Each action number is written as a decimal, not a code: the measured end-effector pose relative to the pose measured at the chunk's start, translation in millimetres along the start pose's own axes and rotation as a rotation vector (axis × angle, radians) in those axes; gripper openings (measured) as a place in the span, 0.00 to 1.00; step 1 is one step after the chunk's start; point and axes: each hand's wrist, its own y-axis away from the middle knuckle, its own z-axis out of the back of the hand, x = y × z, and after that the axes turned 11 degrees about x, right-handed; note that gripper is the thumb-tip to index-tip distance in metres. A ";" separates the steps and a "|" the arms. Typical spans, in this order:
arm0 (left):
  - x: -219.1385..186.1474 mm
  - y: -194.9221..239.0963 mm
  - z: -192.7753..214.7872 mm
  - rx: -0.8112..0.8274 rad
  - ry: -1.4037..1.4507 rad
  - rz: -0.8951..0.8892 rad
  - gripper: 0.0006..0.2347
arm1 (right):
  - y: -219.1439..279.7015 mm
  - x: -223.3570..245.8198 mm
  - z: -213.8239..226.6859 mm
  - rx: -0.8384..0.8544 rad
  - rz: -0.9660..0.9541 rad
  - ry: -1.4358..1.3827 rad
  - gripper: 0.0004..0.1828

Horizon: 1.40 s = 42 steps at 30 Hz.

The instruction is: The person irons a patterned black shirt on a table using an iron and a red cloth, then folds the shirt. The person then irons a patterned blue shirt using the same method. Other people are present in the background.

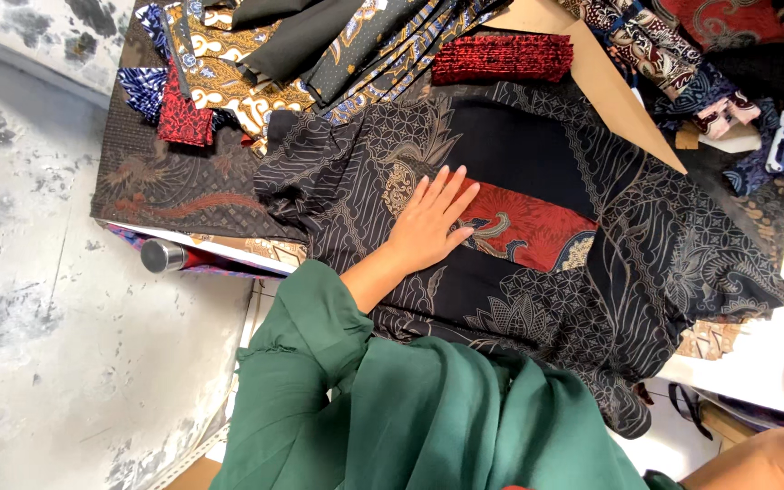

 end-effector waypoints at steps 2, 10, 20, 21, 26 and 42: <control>-0.1 -0.7 6.2 0.017 0.045 0.017 0.31 | 5.3 -11.5 -7.1 0.021 -0.008 0.010 0.21; 34.8 66.2 78.2 -0.481 0.284 0.309 0.18 | 12.8 -1.4 33.5 0.074 -0.018 0.124 0.26; 70.4 134.2 66.3 -0.545 -0.002 0.484 0.19 | -30.3 160.3 81.6 0.189 0.460 0.546 0.34; 76.8 135.3 62.8 -0.545 0.020 0.489 0.21 | -31.9 188.4 59.5 0.277 0.523 0.596 0.34; 102.9 140.8 41.8 -0.545 0.123 0.517 0.27 | -22.9 291.3 -47.2 0.415 0.888 0.487 0.28; 108.6 140.8 33.4 -0.483 0.234 0.586 0.23 | -3.1 298.6 -69.5 0.465 0.769 0.548 0.26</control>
